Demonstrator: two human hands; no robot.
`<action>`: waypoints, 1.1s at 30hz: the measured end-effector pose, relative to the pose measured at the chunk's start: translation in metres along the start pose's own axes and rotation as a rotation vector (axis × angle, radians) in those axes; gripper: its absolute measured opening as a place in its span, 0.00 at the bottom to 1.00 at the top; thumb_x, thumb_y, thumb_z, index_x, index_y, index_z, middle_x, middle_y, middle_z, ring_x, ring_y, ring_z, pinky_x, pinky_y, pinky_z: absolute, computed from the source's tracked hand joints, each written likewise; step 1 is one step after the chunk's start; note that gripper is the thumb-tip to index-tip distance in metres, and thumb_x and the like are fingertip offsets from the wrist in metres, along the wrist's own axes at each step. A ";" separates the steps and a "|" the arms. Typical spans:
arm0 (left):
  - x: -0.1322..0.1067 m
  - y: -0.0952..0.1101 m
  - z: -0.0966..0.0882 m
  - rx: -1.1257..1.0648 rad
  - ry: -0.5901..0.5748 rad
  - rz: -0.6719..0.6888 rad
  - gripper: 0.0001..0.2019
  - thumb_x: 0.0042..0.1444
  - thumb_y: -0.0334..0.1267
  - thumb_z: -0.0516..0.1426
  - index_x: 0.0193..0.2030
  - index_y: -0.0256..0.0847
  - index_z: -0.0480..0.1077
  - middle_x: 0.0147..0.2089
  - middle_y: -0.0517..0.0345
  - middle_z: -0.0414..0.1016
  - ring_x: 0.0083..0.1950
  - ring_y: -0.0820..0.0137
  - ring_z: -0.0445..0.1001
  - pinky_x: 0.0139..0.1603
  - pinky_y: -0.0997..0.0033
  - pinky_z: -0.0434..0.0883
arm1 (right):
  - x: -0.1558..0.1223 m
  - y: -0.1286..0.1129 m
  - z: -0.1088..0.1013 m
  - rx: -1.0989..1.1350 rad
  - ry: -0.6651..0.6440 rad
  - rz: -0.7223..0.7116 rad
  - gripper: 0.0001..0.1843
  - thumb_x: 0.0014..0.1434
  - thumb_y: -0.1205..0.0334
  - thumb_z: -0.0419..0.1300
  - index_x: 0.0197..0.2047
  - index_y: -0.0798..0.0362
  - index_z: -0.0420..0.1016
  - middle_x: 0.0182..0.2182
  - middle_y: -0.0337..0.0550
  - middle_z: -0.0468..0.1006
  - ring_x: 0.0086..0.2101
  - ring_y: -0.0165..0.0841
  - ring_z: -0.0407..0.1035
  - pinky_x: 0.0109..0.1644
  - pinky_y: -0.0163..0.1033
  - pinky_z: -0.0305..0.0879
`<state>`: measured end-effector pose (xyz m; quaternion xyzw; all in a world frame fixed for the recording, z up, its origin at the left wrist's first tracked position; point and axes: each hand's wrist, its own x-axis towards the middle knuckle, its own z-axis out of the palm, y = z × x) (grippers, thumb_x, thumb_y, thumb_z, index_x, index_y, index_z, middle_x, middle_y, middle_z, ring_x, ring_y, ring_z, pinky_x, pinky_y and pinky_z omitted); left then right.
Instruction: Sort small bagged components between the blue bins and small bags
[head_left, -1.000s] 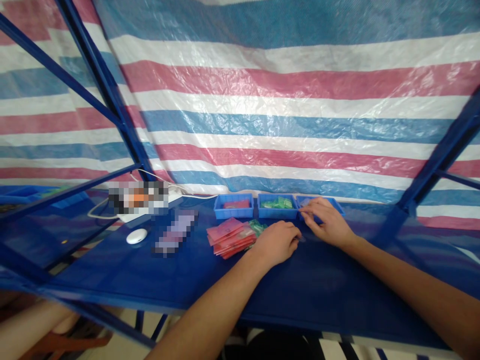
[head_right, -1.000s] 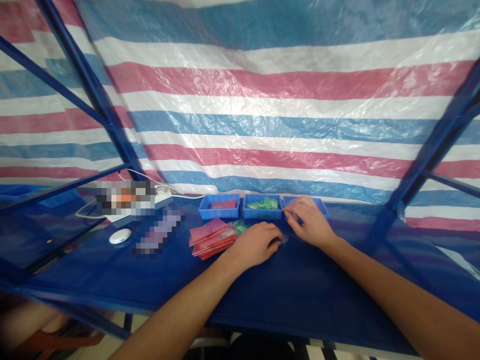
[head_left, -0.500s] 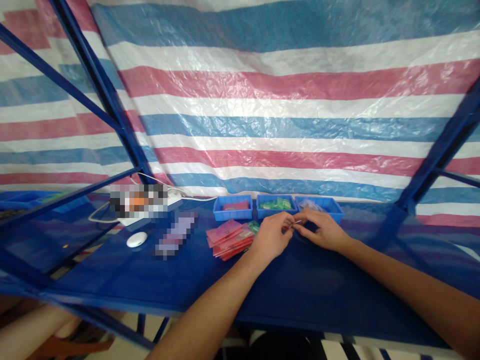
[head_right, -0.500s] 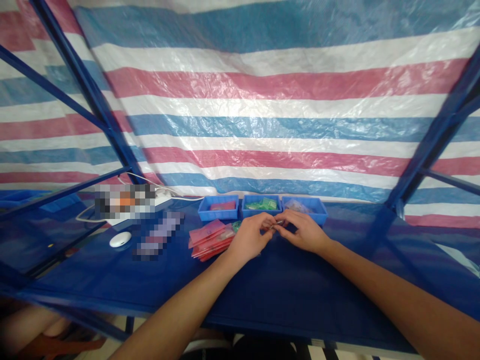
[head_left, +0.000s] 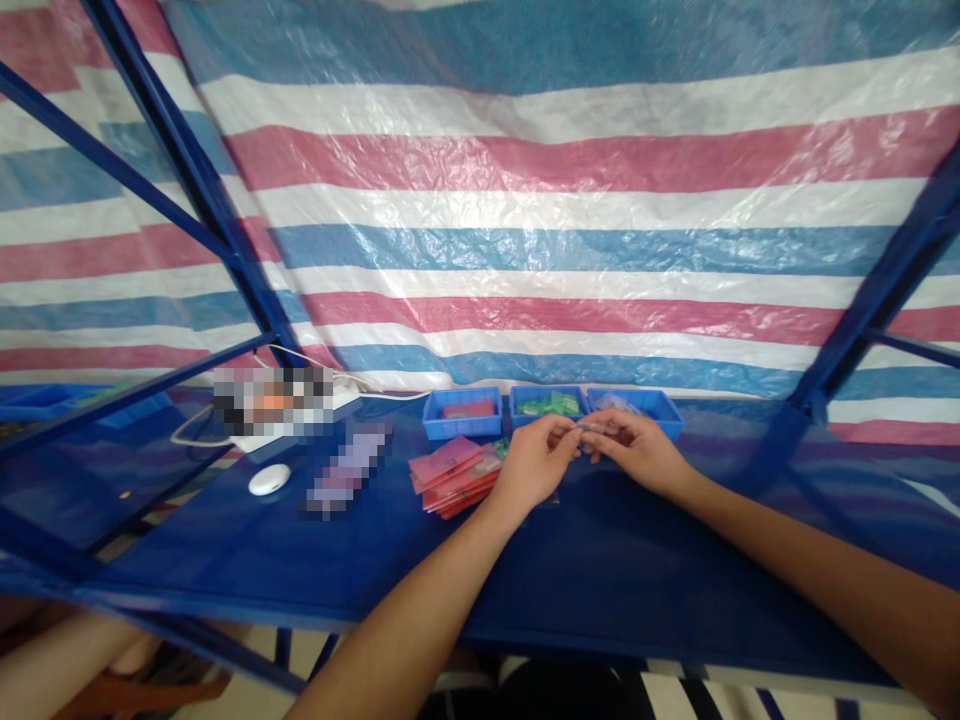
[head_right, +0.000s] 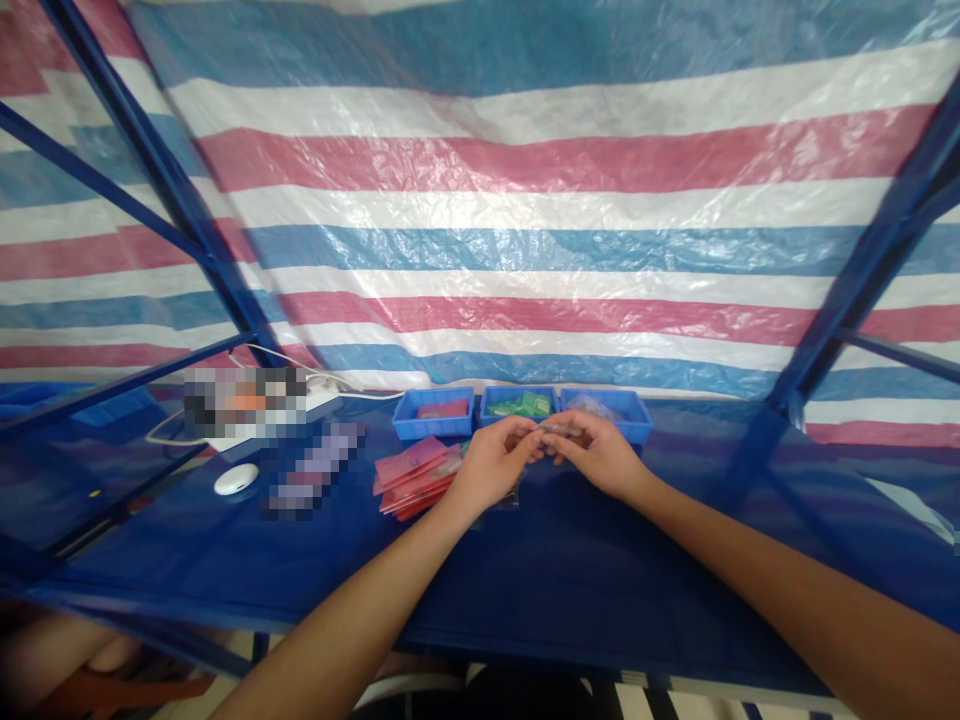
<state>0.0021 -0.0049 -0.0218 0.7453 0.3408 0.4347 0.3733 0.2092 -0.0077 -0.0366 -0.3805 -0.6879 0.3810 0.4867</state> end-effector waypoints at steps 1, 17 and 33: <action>0.000 0.001 0.000 -0.012 0.002 -0.005 0.13 0.67 0.46 0.58 0.48 0.40 0.76 0.42 0.53 0.84 0.42 0.65 0.84 0.45 0.69 0.79 | 0.000 -0.001 0.001 0.020 0.004 0.000 0.19 0.61 0.45 0.68 0.49 0.47 0.78 0.35 0.43 0.84 0.32 0.38 0.78 0.39 0.45 0.77; 0.001 0.002 -0.001 0.050 0.009 -0.015 0.08 0.65 0.40 0.60 0.46 0.40 0.76 0.41 0.53 0.83 0.41 0.67 0.82 0.42 0.71 0.77 | 0.002 0.002 0.004 0.188 0.046 0.061 0.21 0.54 0.46 0.74 0.45 0.49 0.78 0.37 0.42 0.83 0.32 0.35 0.77 0.36 0.41 0.75; 0.001 0.011 0.002 0.121 0.092 0.018 0.11 0.60 0.31 0.59 0.49 0.41 0.72 0.42 0.56 0.81 0.43 0.69 0.81 0.41 0.73 0.76 | 0.002 0.004 0.005 0.200 -0.011 0.090 0.20 0.54 0.50 0.74 0.45 0.50 0.78 0.35 0.42 0.82 0.33 0.35 0.76 0.36 0.41 0.75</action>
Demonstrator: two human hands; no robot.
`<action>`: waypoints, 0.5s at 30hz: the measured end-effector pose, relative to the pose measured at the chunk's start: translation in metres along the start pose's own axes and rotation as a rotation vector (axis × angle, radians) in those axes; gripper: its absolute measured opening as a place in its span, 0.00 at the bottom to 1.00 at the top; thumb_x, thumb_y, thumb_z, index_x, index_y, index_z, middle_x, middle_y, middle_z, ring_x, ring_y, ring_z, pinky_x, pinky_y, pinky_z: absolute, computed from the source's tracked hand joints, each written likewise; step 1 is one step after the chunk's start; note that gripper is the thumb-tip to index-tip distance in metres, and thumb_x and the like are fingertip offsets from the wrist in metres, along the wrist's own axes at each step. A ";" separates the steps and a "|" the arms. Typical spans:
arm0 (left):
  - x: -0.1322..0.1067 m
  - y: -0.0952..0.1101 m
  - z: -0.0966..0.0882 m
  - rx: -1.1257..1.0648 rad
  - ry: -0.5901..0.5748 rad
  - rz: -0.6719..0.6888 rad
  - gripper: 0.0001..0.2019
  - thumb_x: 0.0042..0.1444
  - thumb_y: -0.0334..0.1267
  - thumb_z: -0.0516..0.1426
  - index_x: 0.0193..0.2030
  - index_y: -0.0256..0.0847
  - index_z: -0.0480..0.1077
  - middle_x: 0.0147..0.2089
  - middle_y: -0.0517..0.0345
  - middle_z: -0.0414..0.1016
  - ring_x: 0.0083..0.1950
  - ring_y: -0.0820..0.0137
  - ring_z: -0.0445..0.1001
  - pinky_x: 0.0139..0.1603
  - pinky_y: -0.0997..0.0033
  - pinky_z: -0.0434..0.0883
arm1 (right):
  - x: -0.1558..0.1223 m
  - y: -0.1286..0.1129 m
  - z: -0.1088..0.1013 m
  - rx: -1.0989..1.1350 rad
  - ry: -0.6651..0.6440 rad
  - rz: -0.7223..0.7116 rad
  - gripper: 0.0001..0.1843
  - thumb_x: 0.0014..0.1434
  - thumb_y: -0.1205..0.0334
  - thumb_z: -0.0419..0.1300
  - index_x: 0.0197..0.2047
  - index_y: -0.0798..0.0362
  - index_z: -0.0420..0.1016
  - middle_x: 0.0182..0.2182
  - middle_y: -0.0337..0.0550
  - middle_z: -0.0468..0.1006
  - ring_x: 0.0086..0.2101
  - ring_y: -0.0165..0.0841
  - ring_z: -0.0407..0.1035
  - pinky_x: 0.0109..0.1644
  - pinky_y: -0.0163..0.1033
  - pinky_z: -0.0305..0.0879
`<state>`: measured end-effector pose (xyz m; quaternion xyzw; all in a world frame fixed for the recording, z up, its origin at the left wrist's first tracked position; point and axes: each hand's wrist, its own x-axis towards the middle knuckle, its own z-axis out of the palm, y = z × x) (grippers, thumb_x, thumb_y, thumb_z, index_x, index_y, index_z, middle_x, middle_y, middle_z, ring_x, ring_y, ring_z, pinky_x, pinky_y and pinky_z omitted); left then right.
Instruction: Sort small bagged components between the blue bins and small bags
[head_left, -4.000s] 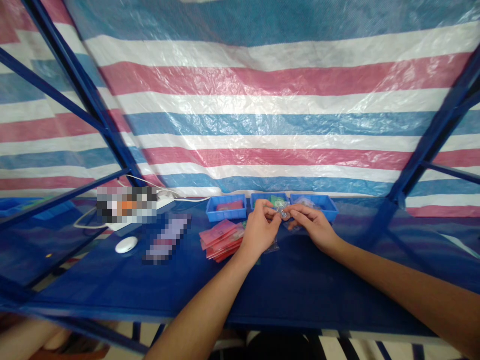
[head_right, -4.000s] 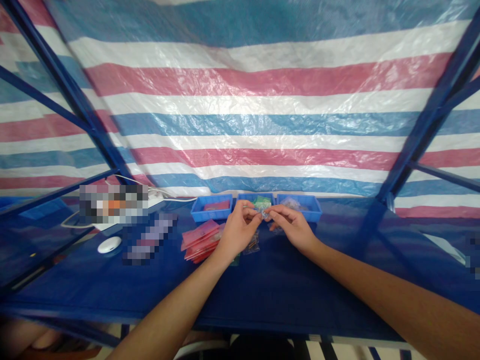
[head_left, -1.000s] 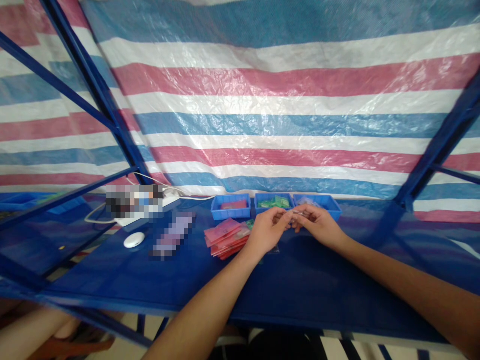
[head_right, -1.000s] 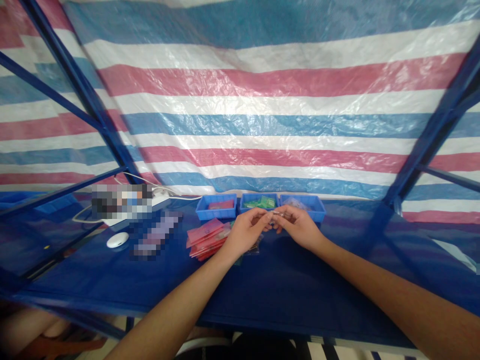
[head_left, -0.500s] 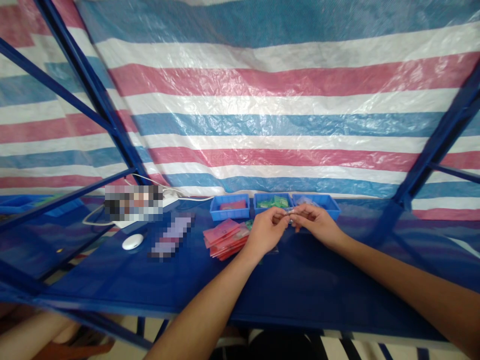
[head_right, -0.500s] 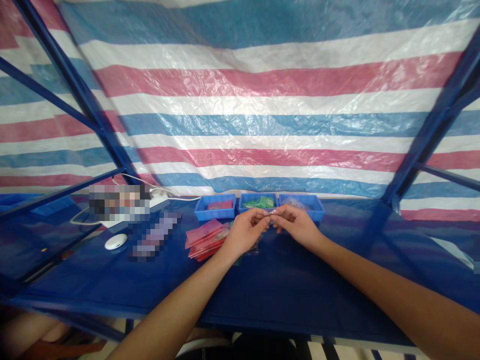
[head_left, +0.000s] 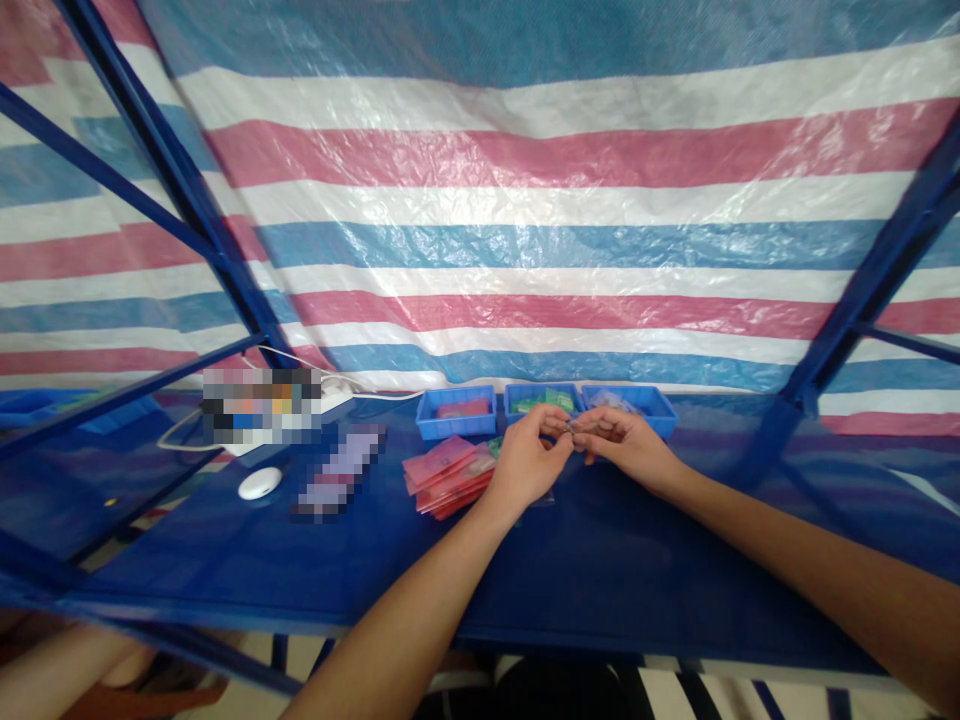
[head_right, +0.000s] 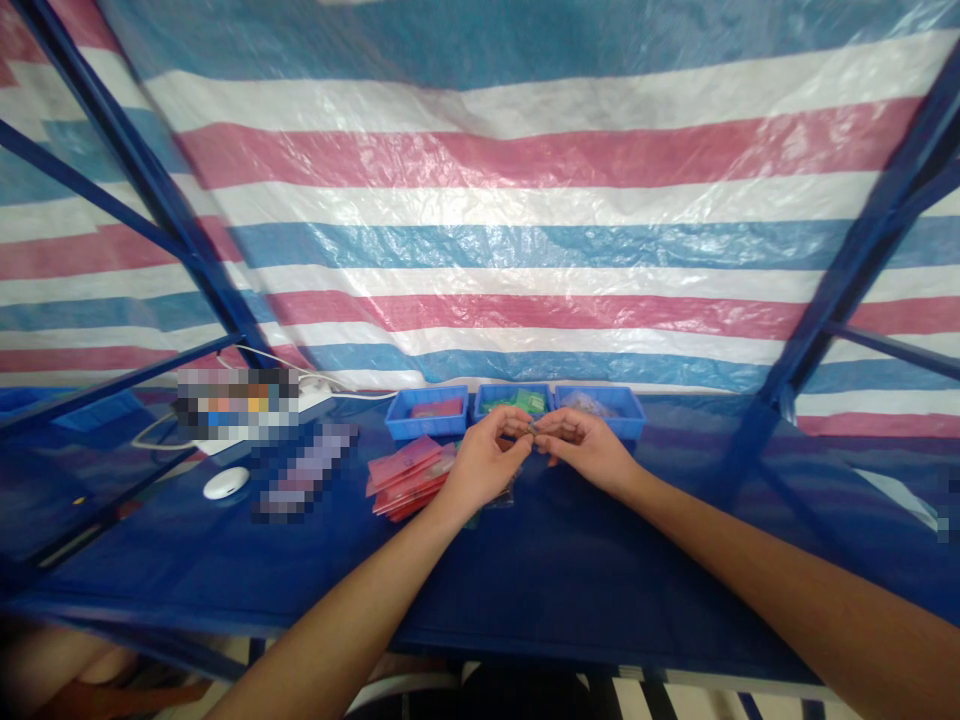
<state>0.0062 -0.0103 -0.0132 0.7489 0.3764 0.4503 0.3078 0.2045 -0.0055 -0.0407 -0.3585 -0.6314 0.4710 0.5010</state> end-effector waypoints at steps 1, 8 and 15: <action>0.000 0.001 0.000 0.010 0.005 -0.001 0.11 0.59 0.31 0.59 0.49 0.41 0.72 0.42 0.56 0.81 0.42 0.70 0.80 0.41 0.73 0.75 | 0.000 0.001 0.000 0.003 -0.005 -0.004 0.19 0.55 0.50 0.74 0.45 0.50 0.78 0.37 0.42 0.82 0.33 0.35 0.76 0.36 0.41 0.75; -0.001 0.003 0.000 0.087 -0.001 -0.010 0.09 0.58 0.31 0.59 0.46 0.42 0.71 0.38 0.60 0.80 0.39 0.72 0.79 0.38 0.75 0.71 | -0.001 0.000 0.002 0.005 -0.034 0.006 0.18 0.57 0.52 0.72 0.47 0.50 0.77 0.39 0.43 0.83 0.34 0.34 0.76 0.37 0.40 0.73; -0.003 0.004 0.000 0.150 -0.043 0.043 0.11 0.57 0.30 0.58 0.46 0.44 0.69 0.36 0.63 0.77 0.36 0.71 0.76 0.37 0.73 0.70 | -0.003 -0.001 0.005 0.070 -0.094 0.020 0.19 0.55 0.55 0.72 0.46 0.48 0.73 0.37 0.39 0.80 0.33 0.32 0.74 0.38 0.40 0.72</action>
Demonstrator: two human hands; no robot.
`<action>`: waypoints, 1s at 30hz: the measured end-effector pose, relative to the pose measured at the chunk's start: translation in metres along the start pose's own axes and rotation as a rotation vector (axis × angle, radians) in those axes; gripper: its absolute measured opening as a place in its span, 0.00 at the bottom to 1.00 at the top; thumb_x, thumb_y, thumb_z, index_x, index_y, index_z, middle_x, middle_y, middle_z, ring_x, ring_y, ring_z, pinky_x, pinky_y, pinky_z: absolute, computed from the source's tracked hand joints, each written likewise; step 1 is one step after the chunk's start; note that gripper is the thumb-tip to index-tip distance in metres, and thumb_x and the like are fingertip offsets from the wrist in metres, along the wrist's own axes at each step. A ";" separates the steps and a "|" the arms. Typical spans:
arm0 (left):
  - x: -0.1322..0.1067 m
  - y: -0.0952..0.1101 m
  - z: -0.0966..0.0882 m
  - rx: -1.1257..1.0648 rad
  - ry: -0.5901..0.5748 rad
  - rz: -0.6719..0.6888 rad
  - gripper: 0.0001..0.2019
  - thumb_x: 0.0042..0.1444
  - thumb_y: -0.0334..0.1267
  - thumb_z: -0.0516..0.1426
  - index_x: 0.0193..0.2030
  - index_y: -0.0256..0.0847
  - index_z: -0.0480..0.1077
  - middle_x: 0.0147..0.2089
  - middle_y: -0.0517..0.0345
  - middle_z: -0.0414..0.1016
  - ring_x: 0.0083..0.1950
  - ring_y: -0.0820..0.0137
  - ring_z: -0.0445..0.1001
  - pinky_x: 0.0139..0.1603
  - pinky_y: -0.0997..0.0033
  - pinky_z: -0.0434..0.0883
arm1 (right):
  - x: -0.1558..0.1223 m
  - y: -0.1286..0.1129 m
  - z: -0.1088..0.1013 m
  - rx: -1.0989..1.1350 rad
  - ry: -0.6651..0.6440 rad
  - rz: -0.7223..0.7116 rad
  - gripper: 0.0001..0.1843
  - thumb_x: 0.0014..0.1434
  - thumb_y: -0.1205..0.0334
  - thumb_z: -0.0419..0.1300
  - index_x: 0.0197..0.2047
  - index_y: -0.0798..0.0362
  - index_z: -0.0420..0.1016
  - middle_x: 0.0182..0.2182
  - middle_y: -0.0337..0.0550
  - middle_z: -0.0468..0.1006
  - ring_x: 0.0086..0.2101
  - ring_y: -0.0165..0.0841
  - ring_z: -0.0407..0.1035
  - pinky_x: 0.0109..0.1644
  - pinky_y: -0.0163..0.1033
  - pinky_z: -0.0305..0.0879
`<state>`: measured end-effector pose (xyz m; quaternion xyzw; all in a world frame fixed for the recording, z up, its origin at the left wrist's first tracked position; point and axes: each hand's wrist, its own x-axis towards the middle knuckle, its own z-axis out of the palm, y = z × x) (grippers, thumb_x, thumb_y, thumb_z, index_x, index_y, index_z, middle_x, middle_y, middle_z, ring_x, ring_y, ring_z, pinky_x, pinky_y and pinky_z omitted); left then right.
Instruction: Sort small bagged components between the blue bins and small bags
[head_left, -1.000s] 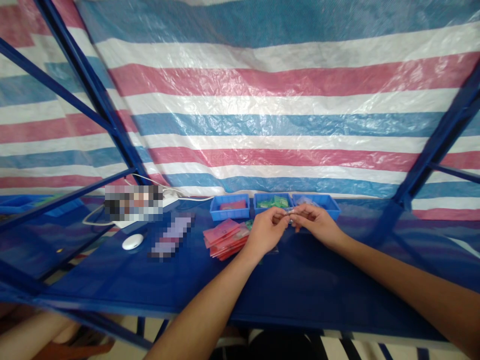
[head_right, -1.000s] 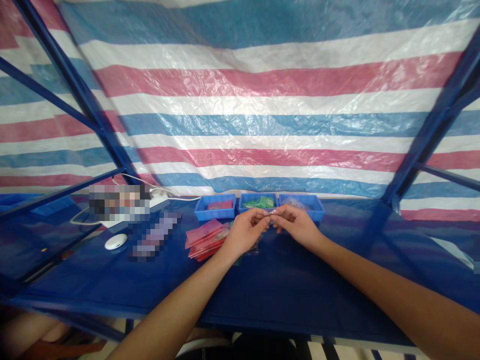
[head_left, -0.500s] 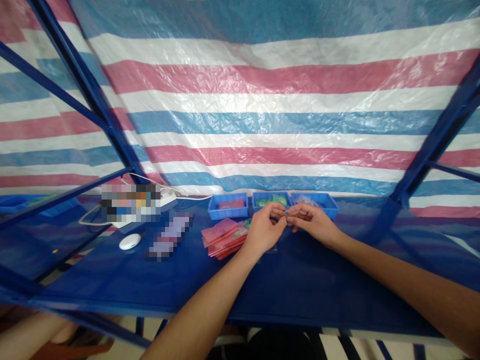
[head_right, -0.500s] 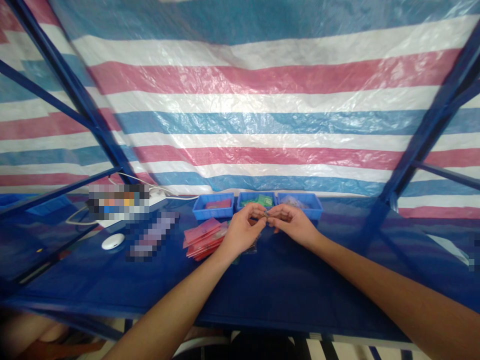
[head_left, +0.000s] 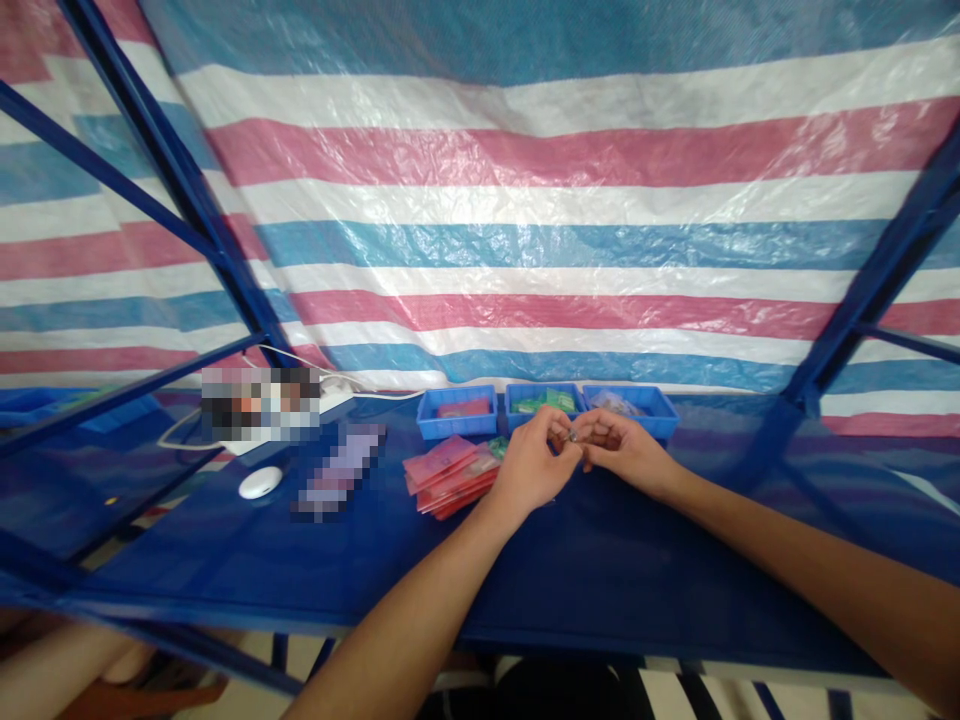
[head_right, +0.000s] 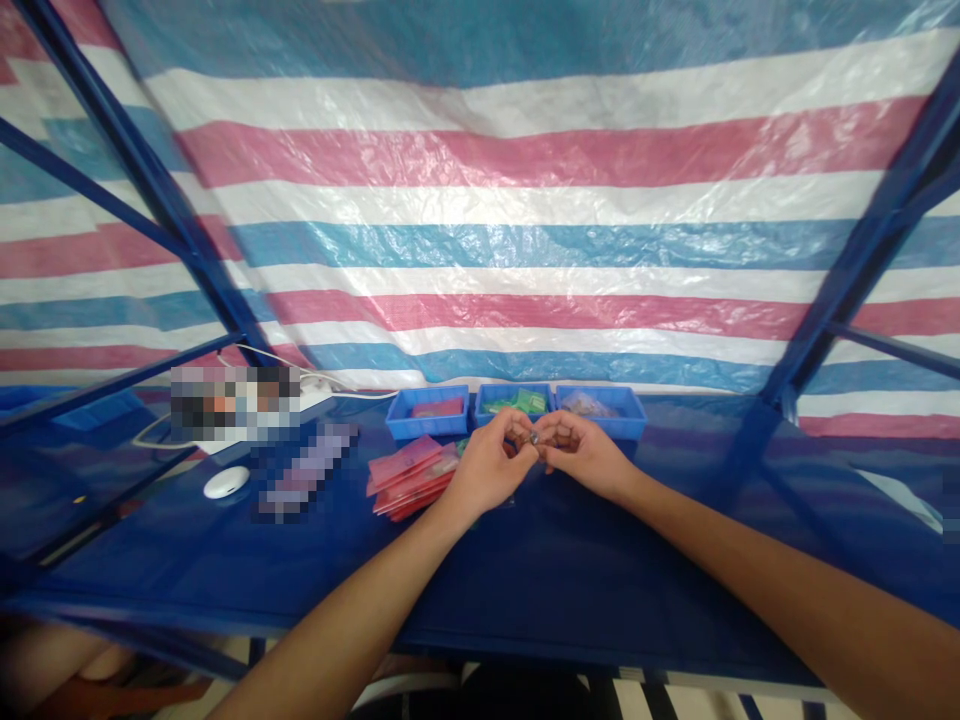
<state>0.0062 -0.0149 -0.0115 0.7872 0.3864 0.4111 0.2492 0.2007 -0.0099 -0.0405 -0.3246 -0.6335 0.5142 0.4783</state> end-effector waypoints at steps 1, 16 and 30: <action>0.000 0.001 0.000 0.003 -0.010 0.024 0.11 0.57 0.29 0.57 0.47 0.44 0.69 0.36 0.62 0.77 0.36 0.71 0.76 0.37 0.73 0.70 | 0.000 0.000 0.000 0.002 -0.005 0.000 0.19 0.55 0.55 0.72 0.47 0.48 0.72 0.37 0.39 0.79 0.34 0.32 0.74 0.38 0.40 0.73; -0.001 -0.004 0.009 -0.068 -0.093 0.079 0.15 0.56 0.31 0.61 0.51 0.44 0.70 0.39 0.59 0.79 0.37 0.71 0.78 0.41 0.73 0.76 | -0.002 -0.003 0.001 -0.203 -0.035 -0.007 0.17 0.55 0.59 0.67 0.46 0.46 0.67 0.35 0.39 0.79 0.38 0.38 0.75 0.43 0.44 0.74; -0.002 -0.004 0.009 -0.205 -0.108 -0.042 0.20 0.52 0.30 0.63 0.52 0.44 0.68 0.38 0.61 0.79 0.33 0.72 0.80 0.35 0.75 0.76 | -0.002 -0.005 0.004 0.016 -0.073 0.036 0.21 0.55 0.58 0.70 0.48 0.46 0.66 0.27 0.29 0.70 0.26 0.29 0.67 0.38 0.41 0.73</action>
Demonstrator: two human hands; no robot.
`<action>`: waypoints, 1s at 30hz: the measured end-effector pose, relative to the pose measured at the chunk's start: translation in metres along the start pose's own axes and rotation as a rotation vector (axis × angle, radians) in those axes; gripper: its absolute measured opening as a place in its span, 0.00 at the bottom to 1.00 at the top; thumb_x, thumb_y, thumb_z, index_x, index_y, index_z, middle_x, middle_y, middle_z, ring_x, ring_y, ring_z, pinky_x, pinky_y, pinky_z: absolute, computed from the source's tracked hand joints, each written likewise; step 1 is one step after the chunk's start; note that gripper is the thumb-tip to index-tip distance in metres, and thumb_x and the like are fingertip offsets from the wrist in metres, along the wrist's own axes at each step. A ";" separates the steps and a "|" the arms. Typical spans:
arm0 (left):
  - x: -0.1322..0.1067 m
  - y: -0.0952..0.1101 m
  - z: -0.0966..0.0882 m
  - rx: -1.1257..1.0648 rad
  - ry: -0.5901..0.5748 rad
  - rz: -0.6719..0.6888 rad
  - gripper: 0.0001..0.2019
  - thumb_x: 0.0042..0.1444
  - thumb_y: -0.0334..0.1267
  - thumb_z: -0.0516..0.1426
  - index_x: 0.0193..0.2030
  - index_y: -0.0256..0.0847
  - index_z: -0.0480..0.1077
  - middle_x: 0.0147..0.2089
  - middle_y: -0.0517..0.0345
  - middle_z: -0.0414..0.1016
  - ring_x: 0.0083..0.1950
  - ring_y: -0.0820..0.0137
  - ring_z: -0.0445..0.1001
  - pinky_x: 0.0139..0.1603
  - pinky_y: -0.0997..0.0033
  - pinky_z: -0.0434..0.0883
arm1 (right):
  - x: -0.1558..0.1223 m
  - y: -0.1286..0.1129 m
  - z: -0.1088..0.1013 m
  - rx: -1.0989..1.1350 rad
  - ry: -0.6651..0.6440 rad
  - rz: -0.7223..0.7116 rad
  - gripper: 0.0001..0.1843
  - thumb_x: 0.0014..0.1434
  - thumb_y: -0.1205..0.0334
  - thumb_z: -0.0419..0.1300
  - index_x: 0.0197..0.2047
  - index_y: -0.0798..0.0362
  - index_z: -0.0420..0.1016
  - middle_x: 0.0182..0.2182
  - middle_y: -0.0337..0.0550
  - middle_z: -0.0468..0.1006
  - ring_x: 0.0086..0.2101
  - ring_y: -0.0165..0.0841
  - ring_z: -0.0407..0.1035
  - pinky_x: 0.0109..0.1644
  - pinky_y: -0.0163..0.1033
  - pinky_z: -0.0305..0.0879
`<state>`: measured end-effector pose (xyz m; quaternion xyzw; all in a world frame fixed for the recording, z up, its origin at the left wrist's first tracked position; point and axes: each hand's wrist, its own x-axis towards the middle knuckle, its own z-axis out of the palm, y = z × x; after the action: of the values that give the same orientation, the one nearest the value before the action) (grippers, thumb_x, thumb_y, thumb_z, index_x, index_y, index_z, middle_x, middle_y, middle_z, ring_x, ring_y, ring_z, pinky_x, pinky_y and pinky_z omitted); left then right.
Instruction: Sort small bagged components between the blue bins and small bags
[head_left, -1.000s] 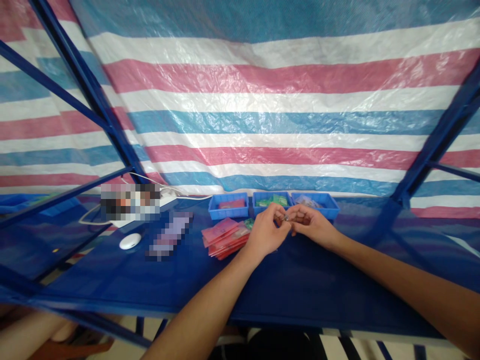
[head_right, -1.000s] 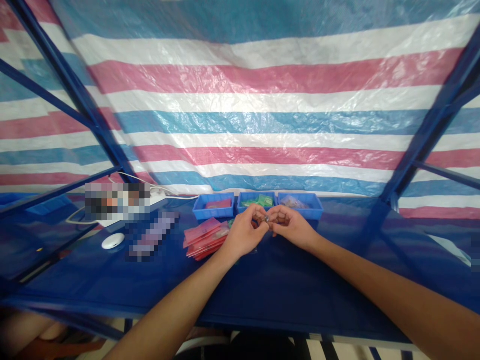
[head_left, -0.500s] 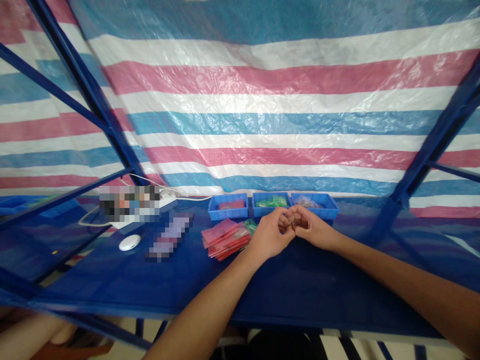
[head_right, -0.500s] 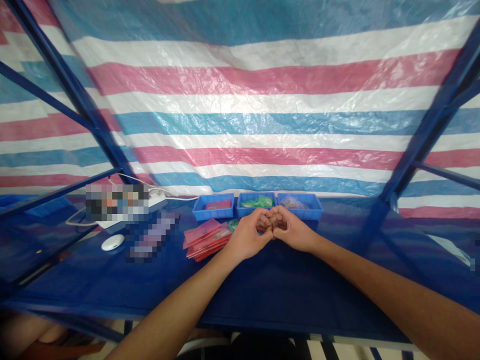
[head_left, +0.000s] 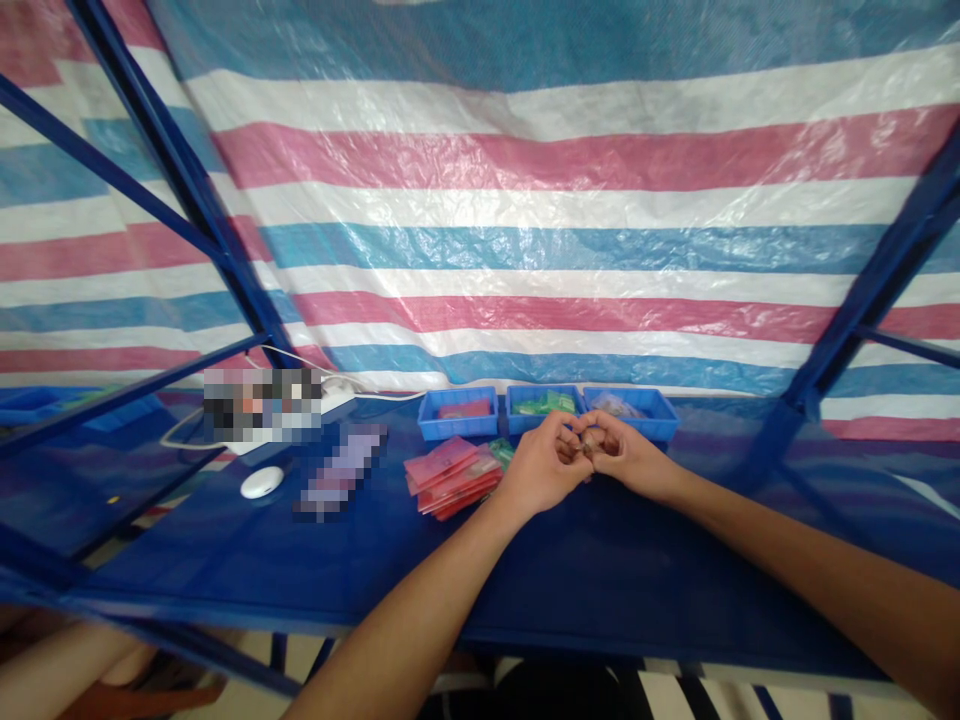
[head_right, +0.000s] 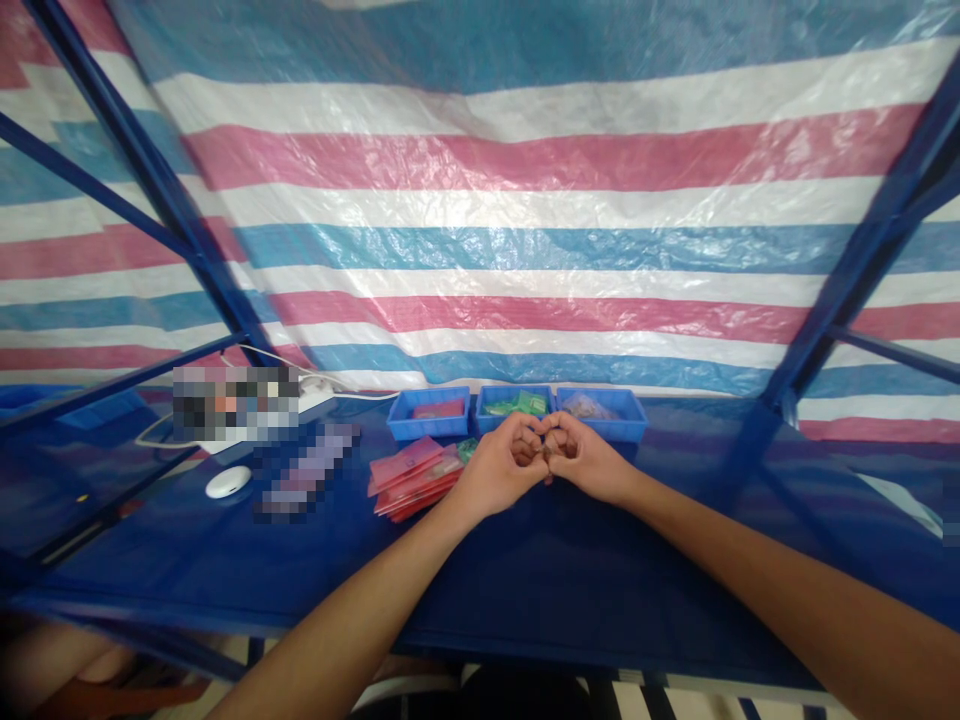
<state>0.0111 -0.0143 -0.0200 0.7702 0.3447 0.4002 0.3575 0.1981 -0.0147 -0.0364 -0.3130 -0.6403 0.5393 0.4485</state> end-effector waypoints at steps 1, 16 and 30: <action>0.000 0.000 0.000 -0.016 -0.004 -0.005 0.20 0.53 0.30 0.62 0.53 0.44 0.67 0.39 0.61 0.79 0.33 0.73 0.80 0.35 0.75 0.76 | 0.000 0.001 0.000 0.006 0.002 0.000 0.21 0.55 0.58 0.70 0.48 0.46 0.66 0.26 0.27 0.68 0.25 0.29 0.67 0.38 0.42 0.74; 0.005 -0.007 -0.006 -0.011 0.168 -0.067 0.10 0.60 0.38 0.64 0.46 0.41 0.71 0.44 0.54 0.80 0.33 0.72 0.81 0.32 0.76 0.77 | 0.007 0.007 -0.012 -0.205 0.349 -0.131 0.18 0.58 0.48 0.70 0.43 0.49 0.72 0.31 0.38 0.76 0.26 0.32 0.70 0.29 0.39 0.69; 0.004 -0.001 -0.012 -0.064 0.121 -0.008 0.14 0.67 0.47 0.57 0.47 0.40 0.77 0.42 0.53 0.84 0.42 0.65 0.84 0.46 0.68 0.79 | 0.000 0.003 -0.010 -0.353 0.326 -0.230 0.15 0.59 0.50 0.70 0.45 0.48 0.79 0.44 0.47 0.82 0.37 0.40 0.78 0.42 0.47 0.78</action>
<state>0.0026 -0.0071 -0.0145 0.7313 0.3556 0.4557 0.3621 0.2074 -0.0100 -0.0395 -0.3944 -0.6750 0.3073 0.5426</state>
